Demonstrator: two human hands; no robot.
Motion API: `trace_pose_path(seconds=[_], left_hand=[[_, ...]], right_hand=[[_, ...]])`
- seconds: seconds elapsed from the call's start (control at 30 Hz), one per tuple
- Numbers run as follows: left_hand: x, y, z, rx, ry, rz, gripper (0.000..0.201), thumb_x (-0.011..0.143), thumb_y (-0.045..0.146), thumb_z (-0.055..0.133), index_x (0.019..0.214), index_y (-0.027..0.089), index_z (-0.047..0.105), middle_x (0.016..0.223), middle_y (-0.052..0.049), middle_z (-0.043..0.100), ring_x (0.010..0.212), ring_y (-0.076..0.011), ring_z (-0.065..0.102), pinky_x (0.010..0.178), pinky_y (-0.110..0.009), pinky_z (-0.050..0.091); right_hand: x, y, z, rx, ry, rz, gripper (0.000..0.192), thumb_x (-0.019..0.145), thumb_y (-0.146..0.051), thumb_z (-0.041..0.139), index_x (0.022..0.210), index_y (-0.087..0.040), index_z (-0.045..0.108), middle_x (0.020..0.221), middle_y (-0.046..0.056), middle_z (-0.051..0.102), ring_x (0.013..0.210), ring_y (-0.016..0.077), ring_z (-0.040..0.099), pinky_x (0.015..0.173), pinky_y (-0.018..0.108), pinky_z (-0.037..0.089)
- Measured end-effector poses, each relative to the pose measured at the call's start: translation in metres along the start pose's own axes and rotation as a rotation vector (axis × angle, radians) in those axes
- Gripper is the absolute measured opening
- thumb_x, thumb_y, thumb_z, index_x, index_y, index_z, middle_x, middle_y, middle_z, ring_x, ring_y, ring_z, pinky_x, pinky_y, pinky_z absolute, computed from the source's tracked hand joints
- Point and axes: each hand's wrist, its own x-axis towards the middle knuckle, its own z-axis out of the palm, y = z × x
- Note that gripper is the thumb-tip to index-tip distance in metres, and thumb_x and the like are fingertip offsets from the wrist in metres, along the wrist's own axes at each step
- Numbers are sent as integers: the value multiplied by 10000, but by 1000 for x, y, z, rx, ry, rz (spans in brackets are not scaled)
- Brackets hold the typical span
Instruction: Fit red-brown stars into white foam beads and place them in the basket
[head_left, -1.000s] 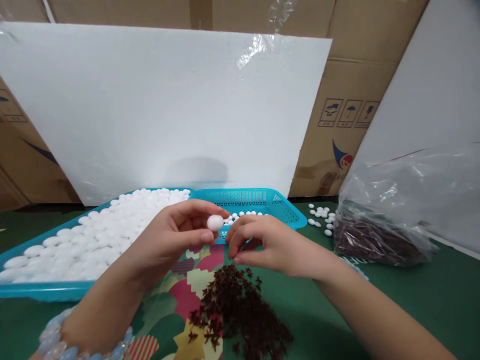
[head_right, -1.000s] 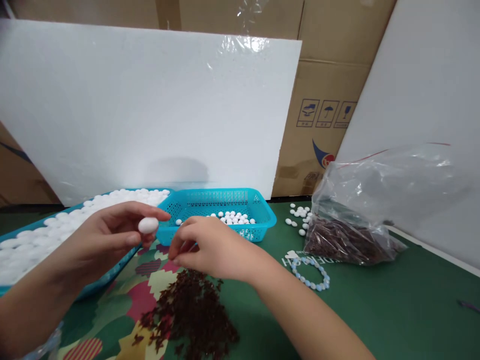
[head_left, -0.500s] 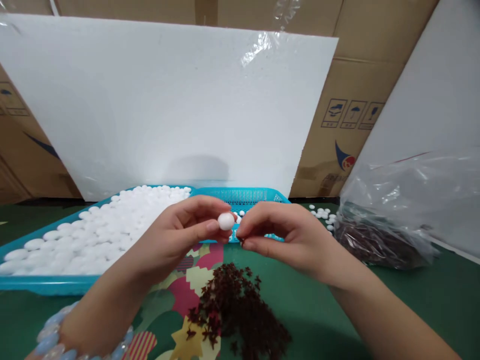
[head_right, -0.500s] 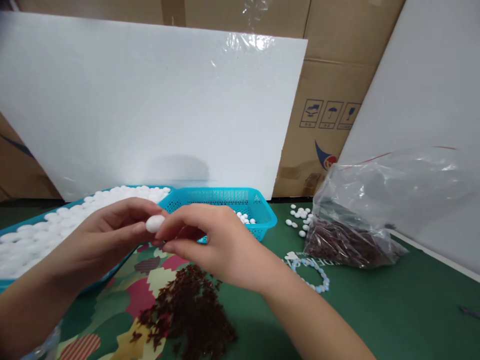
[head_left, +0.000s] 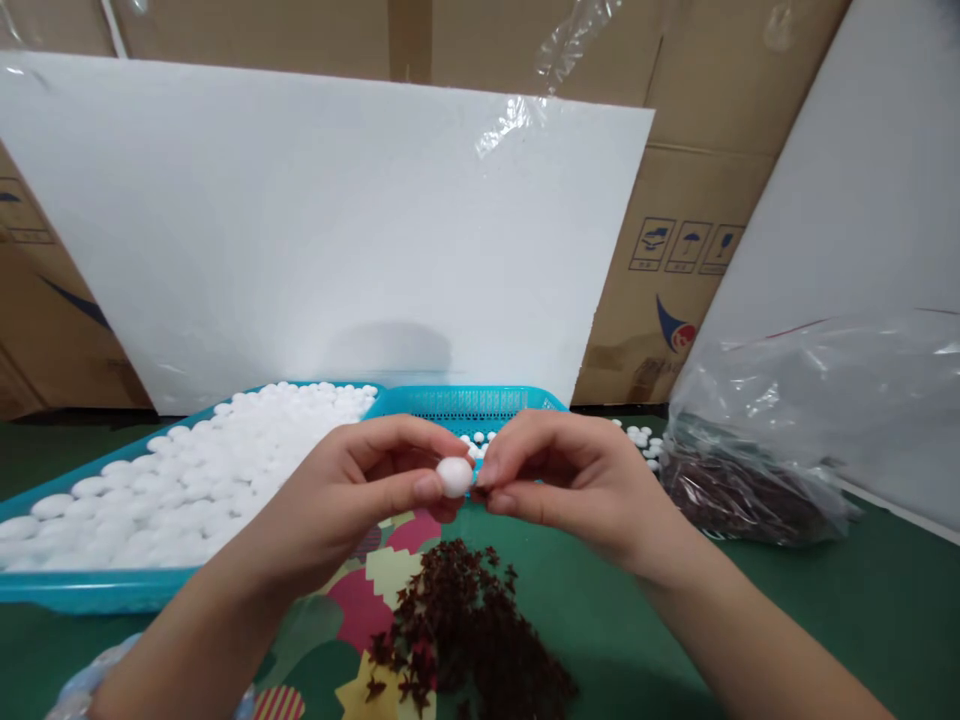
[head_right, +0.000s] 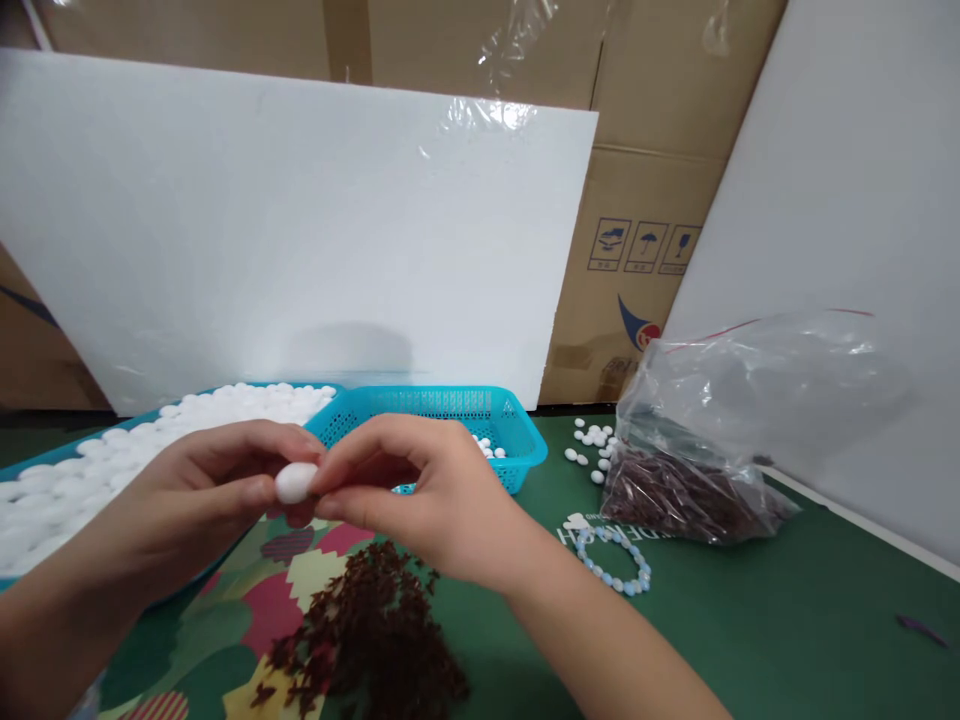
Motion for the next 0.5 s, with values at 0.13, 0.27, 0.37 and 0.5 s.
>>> trace_pose_path(seconds=[0.13, 0.27, 0.37, 0.5], left_hand=[[-2, 2, 1, -4, -8, 12, 114, 602, 115, 548, 619, 217, 596, 564, 66, 579, 510, -38, 492, 458, -98, 386], [-2, 3, 1, 3, -18, 15, 104, 596, 122, 554, 618, 212, 601, 562, 55, 582, 517, -44, 493, 470, -106, 390], [-1, 2, 1, 32, -25, 47, 110, 593, 118, 553, 600, 214, 605, 555, 56, 573, 498, -42, 481, 454, -109, 387], [0, 3, 2, 126, -20, 124, 84, 579, 156, 564, 575, 228, 606, 530, 53, 549, 471, -59, 479, 431, -135, 400]], right_hand=[[-1, -1, 1, 13, -17, -5, 176, 577, -19, 533, 584, -194, 550, 591, -61, 529, 566, 34, 527, 528, 109, 447], [-1, -3, 1, -19, -18, -24, 174, 588, -15, 528, 590, -188, 546, 598, -63, 526, 578, 28, 525, 546, 100, 445], [-2, -4, 1, -51, -19, -40, 167, 577, -11, 539, 584, -178, 540, 591, -59, 521, 567, 28, 519, 547, 100, 444], [-3, -5, 3, -73, 0, -106, 159, 568, -7, 549, 578, -163, 520, 594, -50, 513, 553, 29, 510, 529, 95, 442]])
